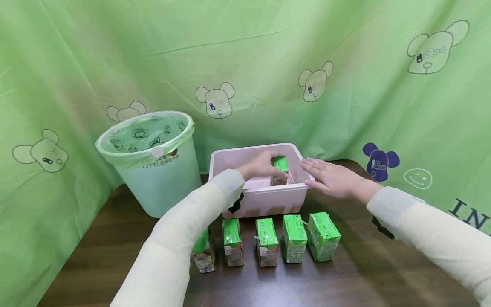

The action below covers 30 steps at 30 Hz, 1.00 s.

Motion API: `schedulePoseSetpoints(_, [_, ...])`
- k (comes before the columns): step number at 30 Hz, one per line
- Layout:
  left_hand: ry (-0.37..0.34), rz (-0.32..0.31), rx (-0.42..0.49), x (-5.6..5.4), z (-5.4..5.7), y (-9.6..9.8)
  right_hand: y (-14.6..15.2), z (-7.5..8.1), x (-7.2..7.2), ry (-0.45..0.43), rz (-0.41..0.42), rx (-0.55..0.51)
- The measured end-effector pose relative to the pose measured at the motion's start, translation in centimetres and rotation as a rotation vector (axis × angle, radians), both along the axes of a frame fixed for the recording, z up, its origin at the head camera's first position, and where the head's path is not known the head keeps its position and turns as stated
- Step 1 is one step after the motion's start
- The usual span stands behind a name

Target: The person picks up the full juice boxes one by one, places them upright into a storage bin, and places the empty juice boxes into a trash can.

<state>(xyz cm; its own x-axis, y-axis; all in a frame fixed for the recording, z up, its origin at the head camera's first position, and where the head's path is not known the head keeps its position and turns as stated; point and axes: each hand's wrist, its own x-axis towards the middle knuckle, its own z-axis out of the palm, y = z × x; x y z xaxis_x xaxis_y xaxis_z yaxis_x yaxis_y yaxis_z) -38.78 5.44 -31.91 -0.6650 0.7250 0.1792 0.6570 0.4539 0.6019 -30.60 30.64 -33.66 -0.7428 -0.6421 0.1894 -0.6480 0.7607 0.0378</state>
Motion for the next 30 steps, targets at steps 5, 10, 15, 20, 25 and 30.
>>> schedulePoseSetpoints(5, [0.016,0.007,-0.064,0.0,-0.1,0.4,-0.1,0.2,0.2,-0.004,-0.001,-0.005])
schedulePoseSetpoints(10, [0.014,0.017,-0.090,0.1,-0.1,0.7,-0.1,0.3,0.3,-0.011,-0.004,-0.011])
schedulePoseSetpoints(15, [0.031,0.024,-0.131,0.1,-0.2,1.0,-0.1,0.1,0.2,-0.013,-0.006,-0.009])
schedulePoseSetpoints(20, [0.029,0.011,-0.146,0.1,-0.5,1.4,-0.1,-0.1,0.2,-0.001,-0.001,-0.020])
schedulePoseSetpoints(25, [0.027,0.010,-0.162,0.0,-0.9,1.8,-0.1,-0.2,0.2,-0.014,-0.005,-0.021])
schedulePoseSetpoints(30, [0.024,0.017,-0.174,-0.2,-1.0,2.0,0.0,0.0,0.2,-0.039,-0.029,-0.007])
